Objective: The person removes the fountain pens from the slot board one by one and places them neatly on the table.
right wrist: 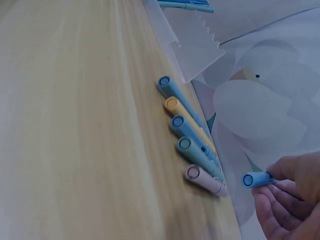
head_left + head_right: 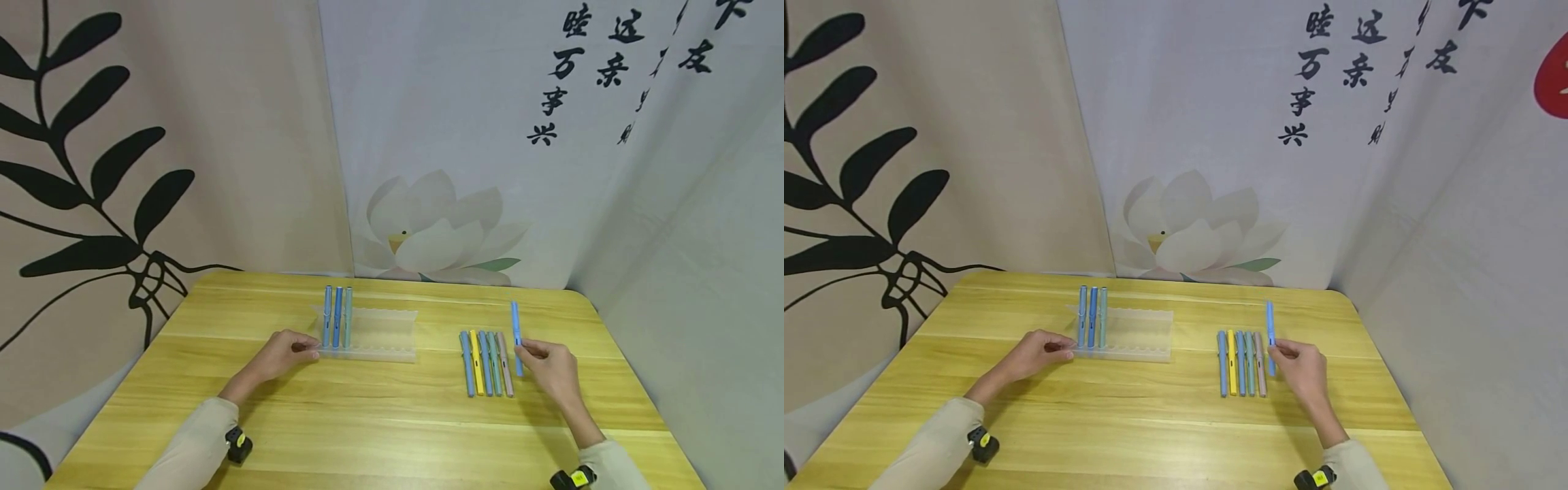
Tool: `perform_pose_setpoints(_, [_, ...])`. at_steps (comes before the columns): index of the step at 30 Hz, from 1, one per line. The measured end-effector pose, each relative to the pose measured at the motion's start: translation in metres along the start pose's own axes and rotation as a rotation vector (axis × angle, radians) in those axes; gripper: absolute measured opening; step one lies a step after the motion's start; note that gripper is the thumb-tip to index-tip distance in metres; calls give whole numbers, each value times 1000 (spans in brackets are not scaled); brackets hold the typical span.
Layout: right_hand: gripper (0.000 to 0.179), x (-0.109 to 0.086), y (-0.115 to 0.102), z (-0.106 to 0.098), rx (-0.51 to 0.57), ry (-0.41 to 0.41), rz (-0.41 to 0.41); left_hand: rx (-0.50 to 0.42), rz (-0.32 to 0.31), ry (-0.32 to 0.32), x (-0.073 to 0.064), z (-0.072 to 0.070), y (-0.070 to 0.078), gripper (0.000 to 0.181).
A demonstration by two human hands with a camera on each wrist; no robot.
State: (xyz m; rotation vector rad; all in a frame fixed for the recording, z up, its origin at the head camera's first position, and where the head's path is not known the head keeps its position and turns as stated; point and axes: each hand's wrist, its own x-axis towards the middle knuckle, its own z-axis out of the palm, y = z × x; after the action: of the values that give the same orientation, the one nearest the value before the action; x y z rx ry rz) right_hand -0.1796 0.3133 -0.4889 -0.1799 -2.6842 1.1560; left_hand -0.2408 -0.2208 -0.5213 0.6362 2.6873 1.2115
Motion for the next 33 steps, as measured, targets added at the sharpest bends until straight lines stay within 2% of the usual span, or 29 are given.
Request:
perform_pose_setpoints(6, [33, -2, 9, 0, -24, -13, 40, 6, -6, 4, 0, 0, 2, 30])
perform_pose_setpoints(19, [30, -6, 25, 3, -78, -68, 71, 3, -1, 9, -1, 0, 2, 30])
perform_pose_setpoints(33, [26, -6, 29, 6, -127, -70, 46, 5, 11, 4, -1, 0, 3, 29])
